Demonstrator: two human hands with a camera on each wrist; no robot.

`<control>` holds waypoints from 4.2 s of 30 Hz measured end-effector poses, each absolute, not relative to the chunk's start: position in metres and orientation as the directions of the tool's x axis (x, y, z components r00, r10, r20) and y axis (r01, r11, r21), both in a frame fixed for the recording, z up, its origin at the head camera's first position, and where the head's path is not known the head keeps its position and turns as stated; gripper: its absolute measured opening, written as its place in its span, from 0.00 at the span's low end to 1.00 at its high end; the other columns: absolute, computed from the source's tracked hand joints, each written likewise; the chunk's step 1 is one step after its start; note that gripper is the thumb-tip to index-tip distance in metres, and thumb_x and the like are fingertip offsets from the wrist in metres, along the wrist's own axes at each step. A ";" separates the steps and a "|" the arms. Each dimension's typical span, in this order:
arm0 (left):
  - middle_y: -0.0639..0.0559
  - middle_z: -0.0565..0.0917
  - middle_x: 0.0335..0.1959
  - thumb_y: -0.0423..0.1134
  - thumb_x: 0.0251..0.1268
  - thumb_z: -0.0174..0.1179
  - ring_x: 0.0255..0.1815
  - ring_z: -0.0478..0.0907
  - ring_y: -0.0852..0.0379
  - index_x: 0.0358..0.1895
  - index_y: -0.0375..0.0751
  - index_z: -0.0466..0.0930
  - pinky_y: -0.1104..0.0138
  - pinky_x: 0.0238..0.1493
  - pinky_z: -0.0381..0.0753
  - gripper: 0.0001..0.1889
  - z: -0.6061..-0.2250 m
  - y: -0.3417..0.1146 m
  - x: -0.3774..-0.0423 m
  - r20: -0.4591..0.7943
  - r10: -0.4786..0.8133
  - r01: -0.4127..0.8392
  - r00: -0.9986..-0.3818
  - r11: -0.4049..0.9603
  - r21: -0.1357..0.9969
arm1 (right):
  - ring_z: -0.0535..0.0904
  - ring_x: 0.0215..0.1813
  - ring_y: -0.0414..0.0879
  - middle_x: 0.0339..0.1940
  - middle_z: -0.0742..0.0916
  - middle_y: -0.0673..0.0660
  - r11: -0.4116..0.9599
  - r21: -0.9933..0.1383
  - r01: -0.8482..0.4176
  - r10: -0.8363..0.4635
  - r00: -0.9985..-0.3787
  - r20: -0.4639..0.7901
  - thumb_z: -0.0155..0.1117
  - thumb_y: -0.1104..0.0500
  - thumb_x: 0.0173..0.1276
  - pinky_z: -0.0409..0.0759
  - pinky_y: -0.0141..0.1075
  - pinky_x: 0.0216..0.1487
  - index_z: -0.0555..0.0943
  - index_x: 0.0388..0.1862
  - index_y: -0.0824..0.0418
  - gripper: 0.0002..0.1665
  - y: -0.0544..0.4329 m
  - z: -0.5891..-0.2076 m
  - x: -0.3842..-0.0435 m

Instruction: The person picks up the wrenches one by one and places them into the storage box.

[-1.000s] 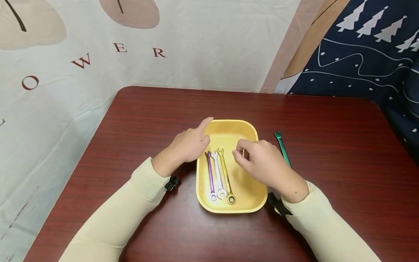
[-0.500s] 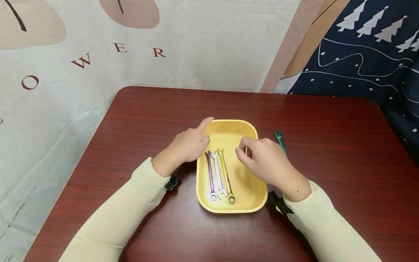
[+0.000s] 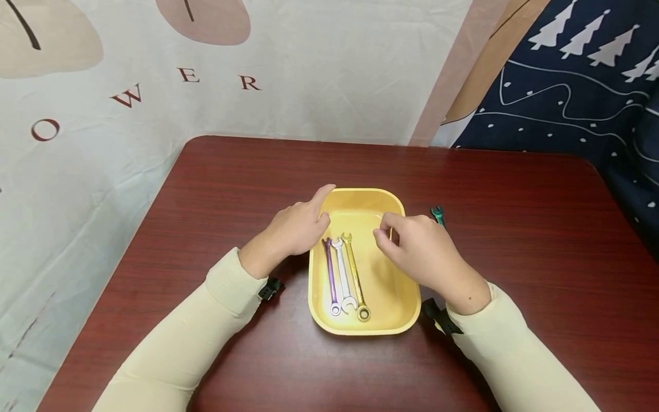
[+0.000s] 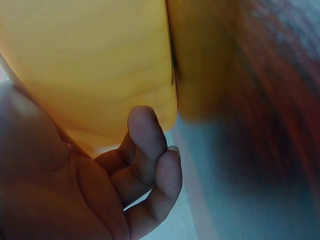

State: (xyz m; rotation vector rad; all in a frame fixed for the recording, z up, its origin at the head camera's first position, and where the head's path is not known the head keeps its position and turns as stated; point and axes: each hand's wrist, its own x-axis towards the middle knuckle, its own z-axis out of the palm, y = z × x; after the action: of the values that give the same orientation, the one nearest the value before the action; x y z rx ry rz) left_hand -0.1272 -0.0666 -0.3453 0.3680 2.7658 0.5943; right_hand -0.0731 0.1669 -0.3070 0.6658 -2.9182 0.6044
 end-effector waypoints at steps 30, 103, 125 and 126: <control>0.51 0.72 0.16 0.48 0.77 0.35 0.16 0.71 0.51 0.81 0.62 0.40 0.59 0.22 0.70 0.32 -0.346 -0.067 -0.128 -0.216 0.301 0.191 -0.929 0.888 0.420 | 0.69 0.17 0.43 0.12 0.76 0.49 0.862 -0.359 -0.359 -0.332 -0.933 0.136 0.58 0.55 0.71 0.67 0.35 0.21 0.80 0.29 0.57 0.11 0.181 -0.307 -0.084; 0.52 0.72 0.15 0.48 0.77 0.36 0.15 0.70 0.52 0.81 0.62 0.40 0.59 0.21 0.69 0.32 -0.346 -0.067 -0.128 -0.222 0.303 0.186 -0.927 0.884 0.428 | 0.71 0.21 0.48 0.15 0.76 0.53 0.903 -0.361 -0.232 -0.241 -0.970 0.023 0.56 0.53 0.72 0.68 0.36 0.22 0.79 0.29 0.58 0.14 0.209 -0.322 -0.109; 0.51 0.72 0.15 0.48 0.77 0.36 0.15 0.70 0.51 0.81 0.63 0.40 0.60 0.21 0.69 0.32 -0.348 -0.069 -0.128 -0.226 0.301 0.184 -0.926 0.885 0.427 | 0.72 0.22 0.49 0.17 0.77 0.55 0.922 -0.349 -0.168 -0.191 -0.981 -0.033 0.59 0.53 0.72 0.69 0.37 0.21 0.79 0.29 0.60 0.13 0.224 -0.330 -0.119; 0.52 0.72 0.15 0.48 0.77 0.36 0.15 0.69 0.51 0.81 0.62 0.40 0.60 0.21 0.69 0.32 -0.348 -0.069 -0.128 -0.226 0.301 0.184 -0.926 0.885 0.427 | 0.72 0.22 0.49 0.17 0.77 0.56 0.922 -0.351 -0.165 -0.190 -0.981 -0.038 0.59 0.53 0.72 0.69 0.36 0.21 0.79 0.29 0.60 0.14 0.224 -0.331 -0.119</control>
State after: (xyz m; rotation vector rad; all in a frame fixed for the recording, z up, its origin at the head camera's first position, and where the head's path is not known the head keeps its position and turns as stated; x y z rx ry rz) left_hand -0.1283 -0.0689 -0.3481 0.3641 2.7670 0.5863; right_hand -0.1190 0.2243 -0.3308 0.2913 -3.1498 0.5651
